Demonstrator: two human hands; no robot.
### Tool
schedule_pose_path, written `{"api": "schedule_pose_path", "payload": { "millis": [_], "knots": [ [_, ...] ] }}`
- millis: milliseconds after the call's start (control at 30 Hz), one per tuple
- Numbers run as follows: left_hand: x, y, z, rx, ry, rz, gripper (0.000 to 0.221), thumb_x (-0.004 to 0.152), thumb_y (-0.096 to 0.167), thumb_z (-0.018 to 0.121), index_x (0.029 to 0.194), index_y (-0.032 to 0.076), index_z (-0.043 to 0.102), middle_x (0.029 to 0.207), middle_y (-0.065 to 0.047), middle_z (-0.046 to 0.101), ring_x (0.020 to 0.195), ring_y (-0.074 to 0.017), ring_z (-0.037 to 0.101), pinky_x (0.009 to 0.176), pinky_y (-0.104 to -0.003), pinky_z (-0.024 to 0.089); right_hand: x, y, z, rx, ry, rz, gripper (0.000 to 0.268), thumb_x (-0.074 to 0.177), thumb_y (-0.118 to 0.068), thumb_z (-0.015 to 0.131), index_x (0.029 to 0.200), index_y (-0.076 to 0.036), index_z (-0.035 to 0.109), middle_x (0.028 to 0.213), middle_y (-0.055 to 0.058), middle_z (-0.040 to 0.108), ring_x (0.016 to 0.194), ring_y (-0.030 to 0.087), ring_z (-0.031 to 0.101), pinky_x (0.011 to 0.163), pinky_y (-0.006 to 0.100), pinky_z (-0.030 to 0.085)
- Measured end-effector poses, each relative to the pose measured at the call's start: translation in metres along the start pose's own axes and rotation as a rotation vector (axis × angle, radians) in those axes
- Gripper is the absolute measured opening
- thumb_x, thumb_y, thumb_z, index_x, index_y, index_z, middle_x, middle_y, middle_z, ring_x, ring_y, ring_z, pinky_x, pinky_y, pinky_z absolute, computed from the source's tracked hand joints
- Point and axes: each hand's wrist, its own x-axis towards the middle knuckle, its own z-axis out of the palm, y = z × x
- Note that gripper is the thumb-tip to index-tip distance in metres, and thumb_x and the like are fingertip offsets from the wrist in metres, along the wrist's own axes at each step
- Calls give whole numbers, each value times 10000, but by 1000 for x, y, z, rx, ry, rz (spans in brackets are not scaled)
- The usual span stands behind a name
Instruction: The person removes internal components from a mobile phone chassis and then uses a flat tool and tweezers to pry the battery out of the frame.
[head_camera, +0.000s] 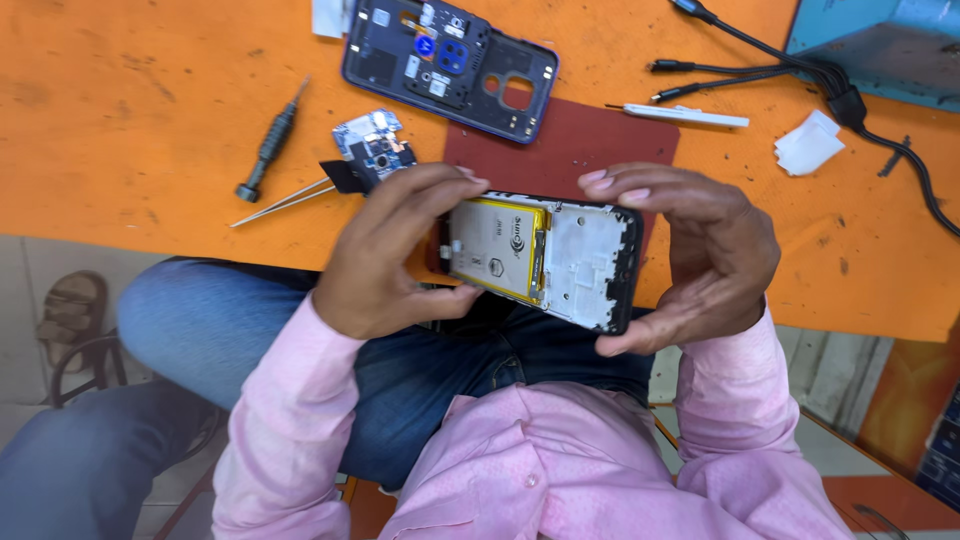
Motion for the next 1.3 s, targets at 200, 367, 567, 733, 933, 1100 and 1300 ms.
{"api": "schedule_pose_path", "payload": {
  "millis": [200,367,567,733,933,1100,1300],
  "knots": [
    [-5,11,-10,8,141,94,733,740,165,953,1366,52,588,1353,-139,598,1250,-259,639,1093,-364,539,-15,8,-14,-38,46,68,873,611,-345,994,1311,-21,585,1283,181,670,1230,293,674,1104,443,556],
    [-8,19,-10,-135,218,38,802,672,163,977,1335,39,542,1322,-148,582,1246,-245,624,1095,-380,552,-18,16,-14,-63,36,97,867,622,-381,985,1305,-14,597,1282,173,666,1232,289,667,1107,445,550],
    [-12,20,-9,-301,244,19,874,657,135,992,1374,81,496,1337,-113,546,1239,-234,620,1098,-371,546,-17,23,-12,-123,8,106,870,601,-389,980,1291,-5,615,1274,168,673,1223,294,670,1094,437,554],
    [-13,21,-11,-291,264,60,857,673,140,989,1365,95,484,1331,-111,528,1221,-234,623,1102,-404,564,-15,25,-9,-163,1,101,874,598,-426,965,1283,-3,623,1251,164,681,1207,298,676,1076,428,558],
    [-10,23,-16,-234,234,47,827,703,158,987,1359,82,489,1316,-130,556,1241,-257,630,1093,-406,580,-12,26,-8,-239,4,101,860,592,-439,947,1262,-1,632,1224,157,694,1193,302,679,1066,436,556],
    [-1,16,-18,47,157,75,748,711,187,972,1298,22,539,1257,-169,606,1213,-334,637,1067,-438,537,-14,25,-18,-495,-72,111,810,614,-467,946,1223,-9,669,1155,132,673,1151,303,642,1016,426,532],
    [-5,-1,-7,136,-32,38,740,724,204,929,1360,46,586,1341,-133,586,1283,-360,569,1111,-460,484,-21,25,-24,-814,-229,159,785,570,-406,962,1206,-18,716,1025,118,642,999,307,562,898,424,482]
  ]
}}
